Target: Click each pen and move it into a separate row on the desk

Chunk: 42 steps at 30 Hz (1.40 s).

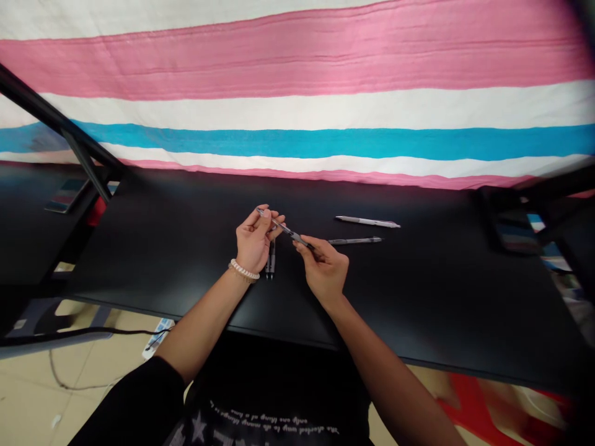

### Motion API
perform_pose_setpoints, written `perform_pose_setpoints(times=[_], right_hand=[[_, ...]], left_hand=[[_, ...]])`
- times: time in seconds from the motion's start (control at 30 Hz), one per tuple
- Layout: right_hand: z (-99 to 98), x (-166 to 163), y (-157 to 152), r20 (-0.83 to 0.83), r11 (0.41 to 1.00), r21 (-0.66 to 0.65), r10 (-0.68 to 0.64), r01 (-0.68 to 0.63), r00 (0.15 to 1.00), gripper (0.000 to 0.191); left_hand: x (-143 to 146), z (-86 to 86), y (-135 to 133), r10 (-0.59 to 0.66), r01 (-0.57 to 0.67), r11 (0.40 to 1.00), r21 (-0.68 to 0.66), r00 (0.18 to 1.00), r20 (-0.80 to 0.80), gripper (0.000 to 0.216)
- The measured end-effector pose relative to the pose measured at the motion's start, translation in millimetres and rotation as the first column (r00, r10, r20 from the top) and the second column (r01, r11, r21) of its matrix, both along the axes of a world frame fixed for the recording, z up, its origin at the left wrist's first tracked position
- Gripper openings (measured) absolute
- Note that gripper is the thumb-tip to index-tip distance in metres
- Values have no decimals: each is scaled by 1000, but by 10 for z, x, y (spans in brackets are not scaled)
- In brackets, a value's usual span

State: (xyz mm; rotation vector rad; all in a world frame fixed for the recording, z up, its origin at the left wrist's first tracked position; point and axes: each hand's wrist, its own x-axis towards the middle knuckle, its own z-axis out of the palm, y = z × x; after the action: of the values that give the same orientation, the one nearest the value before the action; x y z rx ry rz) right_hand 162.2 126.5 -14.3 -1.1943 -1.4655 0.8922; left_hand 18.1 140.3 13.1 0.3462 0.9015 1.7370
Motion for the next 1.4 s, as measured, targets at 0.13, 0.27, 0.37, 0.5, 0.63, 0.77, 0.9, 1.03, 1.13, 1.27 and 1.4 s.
perform_pose_setpoints(times=[0.13, 0.27, 0.37, 0.5, 0.63, 0.77, 0.9, 1.03, 1.13, 1.27, 1.4], right_hand=[[24, -19, 7, -93, 981, -143, 118, -130, 989, 34], [16, -21, 4, -86, 986, -60, 151, -156, 985, 31], [6, -5, 5, -56, 986, -76, 143, -147, 988, 29], [11, 11, 13, -40, 989, -74, 127, -130, 991, 29], [23, 11, 20, -82, 982, -120, 137, -147, 987, 32], [46, 6, 2, -60, 975, -154, 154, -162, 986, 36], [92, 9, -19, -20, 964, -163, 210, -211, 977, 38], [134, 20, -15, -118, 901, -292, 299, -321, 947, 49], [147, 22, -16, -64, 895, -286, 339, -343, 938, 48], [142, 3, -44, 280, 923, -132, 385, -362, 879, 47], [114, -19, -75, 496, 899, -47, 399, -435, 771, 42]], left_hand=[[-7, -3, 4, -4, 4, 1000, -6, 1000, -14, 37], [-59, -8, 19, 34, -35, 999, -16, 999, -19, 35], [-63, -6, 21, 22, -22, 1000, -7, 1000, -17, 36], [-46, 0, 22, 8, -8, 1000, 1, 999, -36, 37], [-46, 1, 25, 14, -14, 1000, -3, 999, -41, 35], [-43, 3, 21, 7, -7, 1000, 17, 1000, -28, 37], [-51, 8, 12, -25, 25, 1000, 7, 999, -36, 36], [-68, 31, 5, -92, 92, 996, -1, 995, -39, 29], [-65, 91, -3, -141, 139, 989, 48, 989, 41, 17], [-81, 198, -21, -155, 148, 988, 51, 963, 221, 27], [-139, 237, -44, -113, 130, 991, -43, 951, 287, 31]])
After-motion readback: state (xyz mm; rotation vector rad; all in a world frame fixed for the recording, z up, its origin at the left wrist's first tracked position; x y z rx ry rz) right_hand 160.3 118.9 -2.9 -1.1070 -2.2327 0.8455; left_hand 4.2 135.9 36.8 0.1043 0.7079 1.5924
